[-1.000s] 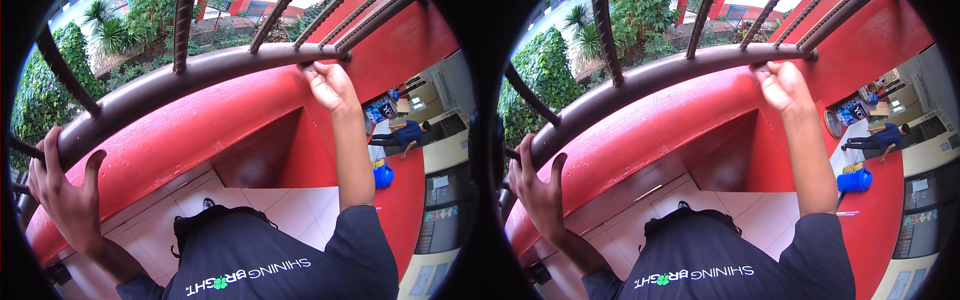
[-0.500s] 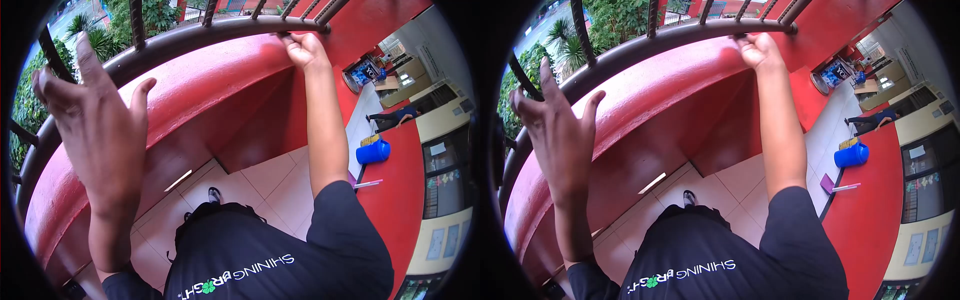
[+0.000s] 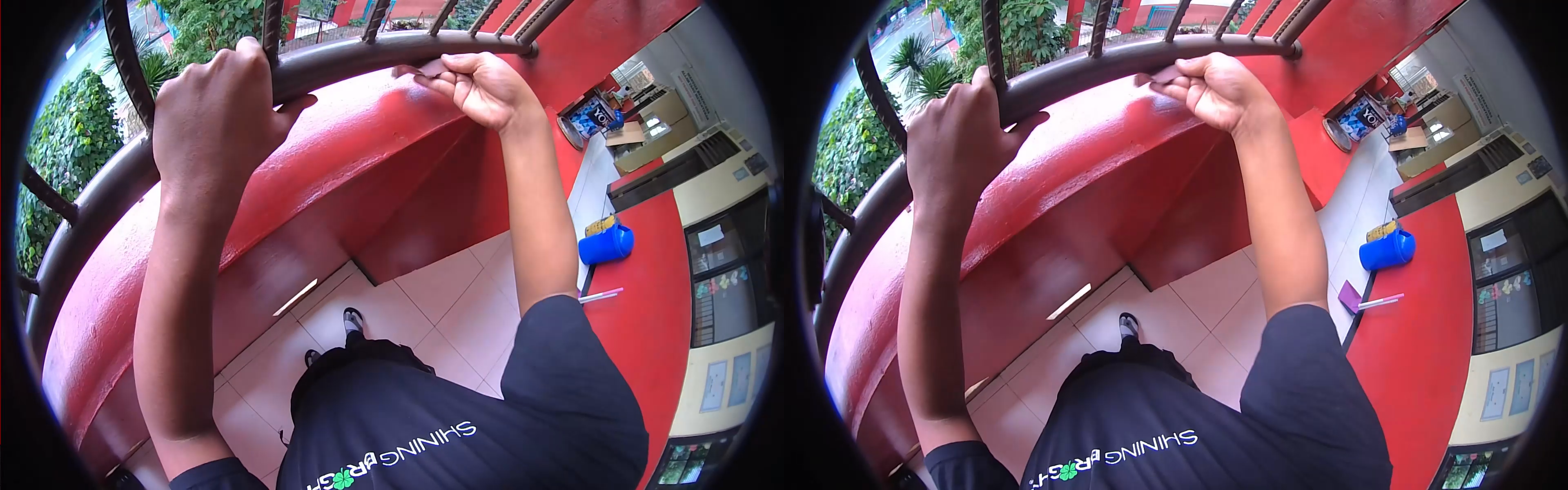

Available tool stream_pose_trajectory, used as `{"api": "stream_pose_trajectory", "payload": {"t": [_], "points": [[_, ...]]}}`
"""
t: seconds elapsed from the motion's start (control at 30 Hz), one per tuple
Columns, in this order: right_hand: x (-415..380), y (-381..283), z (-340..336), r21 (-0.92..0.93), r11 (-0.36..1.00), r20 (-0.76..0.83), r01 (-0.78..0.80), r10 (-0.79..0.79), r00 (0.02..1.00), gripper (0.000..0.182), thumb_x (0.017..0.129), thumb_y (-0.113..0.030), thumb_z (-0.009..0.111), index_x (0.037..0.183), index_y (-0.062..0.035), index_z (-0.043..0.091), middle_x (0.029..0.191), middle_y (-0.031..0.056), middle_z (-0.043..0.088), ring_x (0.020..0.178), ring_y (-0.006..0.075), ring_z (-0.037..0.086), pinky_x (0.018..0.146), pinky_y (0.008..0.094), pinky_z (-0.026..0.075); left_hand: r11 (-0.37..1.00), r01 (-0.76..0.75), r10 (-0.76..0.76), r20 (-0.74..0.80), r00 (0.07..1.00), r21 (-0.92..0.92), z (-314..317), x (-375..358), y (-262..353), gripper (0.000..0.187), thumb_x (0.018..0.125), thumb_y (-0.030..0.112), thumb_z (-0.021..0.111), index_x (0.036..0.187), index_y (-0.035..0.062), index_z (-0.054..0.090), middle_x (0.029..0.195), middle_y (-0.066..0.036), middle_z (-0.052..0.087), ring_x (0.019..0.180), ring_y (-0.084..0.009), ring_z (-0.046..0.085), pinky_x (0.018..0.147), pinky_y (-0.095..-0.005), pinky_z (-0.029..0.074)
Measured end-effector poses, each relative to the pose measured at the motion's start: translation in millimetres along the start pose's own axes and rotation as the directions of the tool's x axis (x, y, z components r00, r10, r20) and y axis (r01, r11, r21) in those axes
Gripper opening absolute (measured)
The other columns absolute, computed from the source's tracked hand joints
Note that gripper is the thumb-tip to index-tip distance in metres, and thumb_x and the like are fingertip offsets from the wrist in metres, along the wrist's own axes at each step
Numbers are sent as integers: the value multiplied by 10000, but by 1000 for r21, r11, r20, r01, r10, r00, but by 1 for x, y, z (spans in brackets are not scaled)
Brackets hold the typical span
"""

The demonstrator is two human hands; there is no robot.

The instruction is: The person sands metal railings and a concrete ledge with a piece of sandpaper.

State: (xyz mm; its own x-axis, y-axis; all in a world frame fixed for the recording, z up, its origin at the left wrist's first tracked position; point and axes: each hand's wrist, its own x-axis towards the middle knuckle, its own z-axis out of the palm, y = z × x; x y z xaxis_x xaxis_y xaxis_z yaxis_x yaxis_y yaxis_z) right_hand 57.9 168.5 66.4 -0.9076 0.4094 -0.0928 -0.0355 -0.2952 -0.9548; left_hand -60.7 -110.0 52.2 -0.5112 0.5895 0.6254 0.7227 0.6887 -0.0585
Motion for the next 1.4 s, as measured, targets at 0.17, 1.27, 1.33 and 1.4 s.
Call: {"api": "stream_pose_trajectory", "payload": {"t": [0.17,1.27,1.33,1.4], "points": [[31,-23,-65,73,994,-337,87,-57,940,353,1025,78,320,1337,233,379,1388,420,465,1317,540,513,1178,530,469,1000,-3,4,-58,998,12,7,-2,1,491,791,509,837,889,55,679,730,-127,741,701,-283,763,638,-388,610],[-11,26,39,29,996,-13,84,-83,996,346,1009,78,378,1326,196,445,1365,337,538,1253,437,610,1156,499,500,999,-9,8,-31,999,-34,9,-1,-4,632,787,657,778,955,59,660,715,-116,738,701,-281,765,611,-397,606],[7,20,7,221,973,-21,-67,73,997,367,1018,91,379,1362,211,414,1412,335,516,1301,462,571,1186,466,474,999,-9,7,-30,1000,-48,10,-3,-3,628,783,652,785,953,60,661,722,-115,741,704,-276,766,611,-395,605],[39,20,-42,407,893,-245,191,-95,965,370,1018,100,360,1367,219,400,1440,355,471,1370,451,501,1231,461,419,999,5,-6,-31,1000,-38,8,-1,-3,629,779,645,793,957,57,660,722,-112,742,702,-272,766,612,-396,604]]}}
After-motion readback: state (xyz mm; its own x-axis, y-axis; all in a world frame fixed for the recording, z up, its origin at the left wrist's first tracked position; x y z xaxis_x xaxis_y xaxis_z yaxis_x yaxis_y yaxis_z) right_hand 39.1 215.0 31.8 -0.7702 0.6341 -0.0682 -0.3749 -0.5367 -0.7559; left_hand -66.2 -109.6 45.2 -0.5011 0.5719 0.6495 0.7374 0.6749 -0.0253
